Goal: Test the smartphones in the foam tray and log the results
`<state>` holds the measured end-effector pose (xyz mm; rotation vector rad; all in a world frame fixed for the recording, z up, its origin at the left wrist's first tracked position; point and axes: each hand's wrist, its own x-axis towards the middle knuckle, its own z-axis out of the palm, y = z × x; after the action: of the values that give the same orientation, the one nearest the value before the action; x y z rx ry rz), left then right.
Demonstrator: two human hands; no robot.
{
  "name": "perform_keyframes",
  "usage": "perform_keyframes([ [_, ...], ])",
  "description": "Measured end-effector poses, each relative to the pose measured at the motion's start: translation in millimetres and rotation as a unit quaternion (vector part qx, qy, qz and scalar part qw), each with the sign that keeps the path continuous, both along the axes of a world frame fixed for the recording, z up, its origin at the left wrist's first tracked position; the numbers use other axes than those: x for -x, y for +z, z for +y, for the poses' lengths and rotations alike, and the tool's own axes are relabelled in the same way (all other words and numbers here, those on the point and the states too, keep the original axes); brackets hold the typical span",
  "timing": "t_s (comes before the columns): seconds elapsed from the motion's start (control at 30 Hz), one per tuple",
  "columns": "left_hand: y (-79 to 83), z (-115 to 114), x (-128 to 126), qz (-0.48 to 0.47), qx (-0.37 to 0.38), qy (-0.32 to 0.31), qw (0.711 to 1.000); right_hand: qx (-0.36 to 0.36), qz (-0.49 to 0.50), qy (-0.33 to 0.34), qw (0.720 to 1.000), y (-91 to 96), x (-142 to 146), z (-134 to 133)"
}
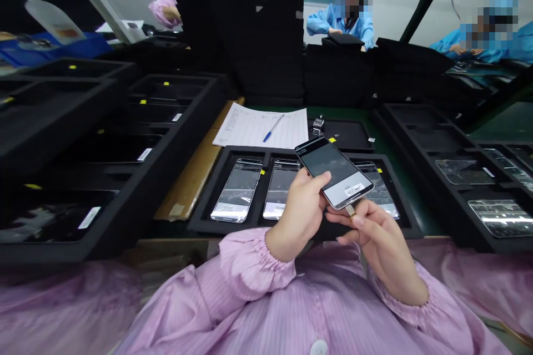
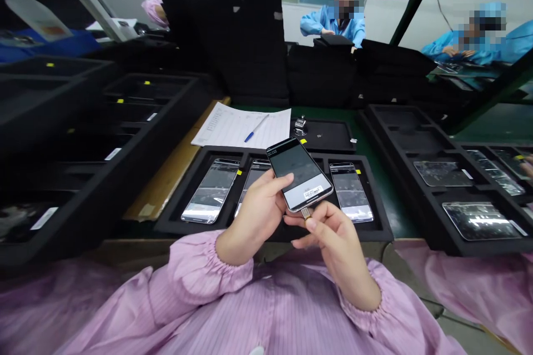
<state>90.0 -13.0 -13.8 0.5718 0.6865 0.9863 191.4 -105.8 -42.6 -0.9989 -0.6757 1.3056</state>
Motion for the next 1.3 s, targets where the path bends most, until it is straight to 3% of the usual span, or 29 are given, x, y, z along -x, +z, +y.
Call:
perform_keyframes([
  [0.17,-1.9,0.1,2.4,0.024,-0.036,0.028,0.999,0.022,0.01,0.012,1.0,-1.2,1.3,1.8],
  [0.33,-11.7,-6.0,3.1,0.046,-0.152,0.064,0.985,0.037,-0.045,-0.012,0.998,-8.0,1.5,6.0],
  [0.47,-19.3,-14.5,2.0,0.052,-0.13,0.04,0.989,0.01,-0.156,-0.083,0.984,-20.3,3.8,6.2],
  [0.53,-25.1,-11.9,2.2,0.06,-0.108,0.043,0.991,0.036,-0.243,-0.041,0.969,-20.9,-4.8,7.2],
  [0.6,-34.3,-2.7,3.0,0.083,-0.106,0.038,0.99,0.08,-0.32,0.06,0.942,-12.8,-25.5,15.0],
  [0.67,-46.8,10.3,3.0,0.14,-0.118,0.001,0.983,0.109,-0.368,0.143,0.912,3.3,-55.6,35.2],
  [0.73,-60.5,22.1,0.7,0.204,-0.137,-0.048,0.968,0.117,-0.424,0.157,0.884,20.9,-86.4,70.2],
  [0.77,-66.3,26.1,-1.4,0.228,-0.145,-0.068,0.96,0.119,-0.508,0.124,0.844,27.5,-99.0,92.4],
  [0.9,-71.5,24.7,-7.9,0.286,-0.176,-0.106,0.936,0.118,-0.563,0.053,0.817,26.1,-119.2,184.7],
  [0.97,-62.0,16.5,-7.7,0.328,-0.221,-0.088,0.914,0.122,-0.576,0.045,0.807,14.2,-117.2,218.1],
  [1.03,-49.1,7.4,-8.2,0.4,-0.307,-0.093,0.859,0.126,-0.585,0.041,0.8,3.3,-114.8,239.1],
  [1.13,-34.1,-2.8,-20.6,0.492,-0.403,-0.217,0.741,0.129,-0.586,0.035,0.799,-1.7,-116.3,251.9],
  [1.17,-32.0,-5.0,-28.8,0.501,-0.402,-0.26,0.721,0.128,-0.583,0.03,0.802,0.3,-118.3,252.1],
  [1.23,-32.4,-8.5,-49.1,0.505,-0.383,-0.306,0.71,0.12,-0.572,0.015,0.811,9.2,-124.2,245.8],
  [1.3,-37.4,-11.7,-70.6,0.496,-0.36,-0.307,0.728,0.101,-0.553,-0.005,0.827,22.6,-131.8,228.1],
])
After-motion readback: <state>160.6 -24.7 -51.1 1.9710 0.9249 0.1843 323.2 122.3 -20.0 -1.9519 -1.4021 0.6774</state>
